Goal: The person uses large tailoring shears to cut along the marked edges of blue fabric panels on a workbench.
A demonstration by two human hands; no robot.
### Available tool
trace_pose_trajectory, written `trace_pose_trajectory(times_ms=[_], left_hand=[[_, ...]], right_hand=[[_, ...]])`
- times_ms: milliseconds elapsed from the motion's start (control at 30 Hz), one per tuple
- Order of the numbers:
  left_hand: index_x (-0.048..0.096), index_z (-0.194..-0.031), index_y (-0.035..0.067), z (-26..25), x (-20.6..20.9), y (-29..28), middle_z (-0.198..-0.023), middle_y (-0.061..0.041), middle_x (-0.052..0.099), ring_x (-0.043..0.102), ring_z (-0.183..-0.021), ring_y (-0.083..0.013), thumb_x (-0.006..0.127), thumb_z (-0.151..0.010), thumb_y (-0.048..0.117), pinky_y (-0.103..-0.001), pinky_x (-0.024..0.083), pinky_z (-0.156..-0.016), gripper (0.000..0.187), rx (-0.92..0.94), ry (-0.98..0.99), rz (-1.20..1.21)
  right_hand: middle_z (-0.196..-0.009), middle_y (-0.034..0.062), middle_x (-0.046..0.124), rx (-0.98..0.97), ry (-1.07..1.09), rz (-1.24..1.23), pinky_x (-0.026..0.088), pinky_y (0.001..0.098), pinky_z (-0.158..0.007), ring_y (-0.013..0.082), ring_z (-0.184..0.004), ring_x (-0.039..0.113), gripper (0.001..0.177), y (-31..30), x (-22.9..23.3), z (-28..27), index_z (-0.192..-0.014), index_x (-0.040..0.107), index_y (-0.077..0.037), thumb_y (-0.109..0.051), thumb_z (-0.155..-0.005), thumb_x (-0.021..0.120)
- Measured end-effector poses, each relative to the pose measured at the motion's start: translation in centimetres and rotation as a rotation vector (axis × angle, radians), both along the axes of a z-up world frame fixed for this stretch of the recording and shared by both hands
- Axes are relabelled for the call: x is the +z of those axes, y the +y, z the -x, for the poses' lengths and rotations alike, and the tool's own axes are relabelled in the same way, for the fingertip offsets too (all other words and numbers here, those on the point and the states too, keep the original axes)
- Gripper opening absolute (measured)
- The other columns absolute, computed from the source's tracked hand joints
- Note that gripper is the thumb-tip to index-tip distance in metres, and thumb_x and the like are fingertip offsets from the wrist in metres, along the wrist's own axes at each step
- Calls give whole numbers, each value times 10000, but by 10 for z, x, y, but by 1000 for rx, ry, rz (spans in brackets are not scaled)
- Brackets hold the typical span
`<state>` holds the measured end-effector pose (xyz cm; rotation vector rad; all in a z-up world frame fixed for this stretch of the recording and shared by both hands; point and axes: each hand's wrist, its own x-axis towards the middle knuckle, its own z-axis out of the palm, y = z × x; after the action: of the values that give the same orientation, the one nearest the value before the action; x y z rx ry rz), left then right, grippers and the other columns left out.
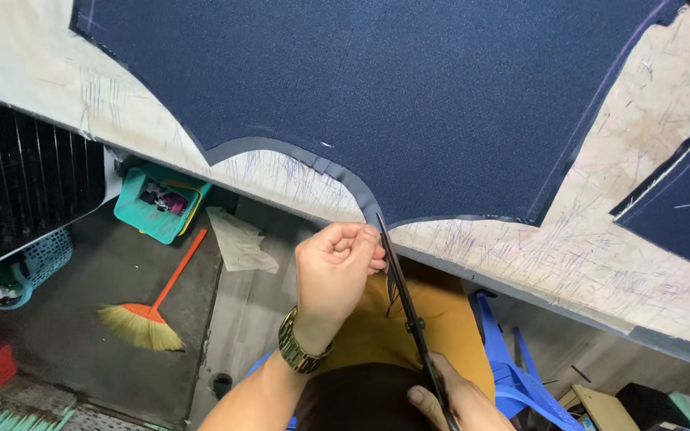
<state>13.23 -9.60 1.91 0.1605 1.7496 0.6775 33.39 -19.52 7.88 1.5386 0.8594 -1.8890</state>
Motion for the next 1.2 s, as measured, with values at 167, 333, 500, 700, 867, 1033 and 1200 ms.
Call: trace_pose_trajectory(times_ms=[167, 333, 500, 700, 867, 1033, 1200], left_hand=[[744, -880, -11, 0, -1, -2, -666, -151, 742, 716, -547, -178, 710, -914, 163, -265, 619, -557, 180, -39, 42, 2], [747, -883, -25, 0, 1, -1, -667, -159, 739, 723, -553, -188, 711, -910, 161, -277, 643, -569, 191, -42, 45, -9], [747, -886, -34, -1, -1, -3, -664, -165, 731, 715, -559, -181, 710, -910, 148, -282, 659, -584, 188, -23, 42, -18], [749, -867, -26, -2, -3, -4, -653, -155, 727, 707, -551, -173, 708, -906, 128, -280, 653, -569, 164, -4, 50, -60], [745, -866, -38, -3, -2, -3, -652, -156, 725, 712, -562, -171, 714, -901, 118, -286, 670, -588, 163, 3, 55, -58], [738, -874, -41, -3, -7, -8, -645, -160, 718, 706, -551, -167, 710, -908, 115, -286, 671, -573, 163, 3, 57, -105], [744, -859, -33, -3, -3, -5, -642, -150, 724, 705, -540, -166, 706, -904, 126, -269, 656, -563, 170, -23, 83, -99]], right_hand=[[-1191, -154, 802, -53, 99, -70, 574, 234, -957, 5, -1128, 782, 673, -31, -19, -9, -1465, 476, -364, -658, -861, 509], [-1172, -147, 801, -30, 52, -11, 569, 235, -948, 31, -1135, 784, 654, -8, -6, -1, -1420, 514, -373, -685, -845, 492], [-1060, -166, 788, 10, -23, 11, 553, 220, -917, 18, -1049, 782, 531, -3, 0, 2, -1314, 575, -408, -668, -860, 484], [-947, -102, 734, 0, -26, 61, 526, 213, -849, 65, -907, 707, 321, 23, 14, 9, -1219, 604, -334, -510, -958, 544], [-723, -46, 602, -13, 84, 14, 476, 258, -658, 94, -673, 606, 331, 10, 4, -8, -1084, 609, -255, -559, -959, 563], [-736, -53, 613, -34, 134, 19, 482, 257, -660, 89, -679, 583, 308, 28, 8, -8, -1093, 630, -251, -520, -957, 565], [-668, 11, 601, -186, 123, 76, 459, 293, -578, 132, -595, 564, 205, 31, 12, -6, -1025, 640, -169, -369, -992, 616]])
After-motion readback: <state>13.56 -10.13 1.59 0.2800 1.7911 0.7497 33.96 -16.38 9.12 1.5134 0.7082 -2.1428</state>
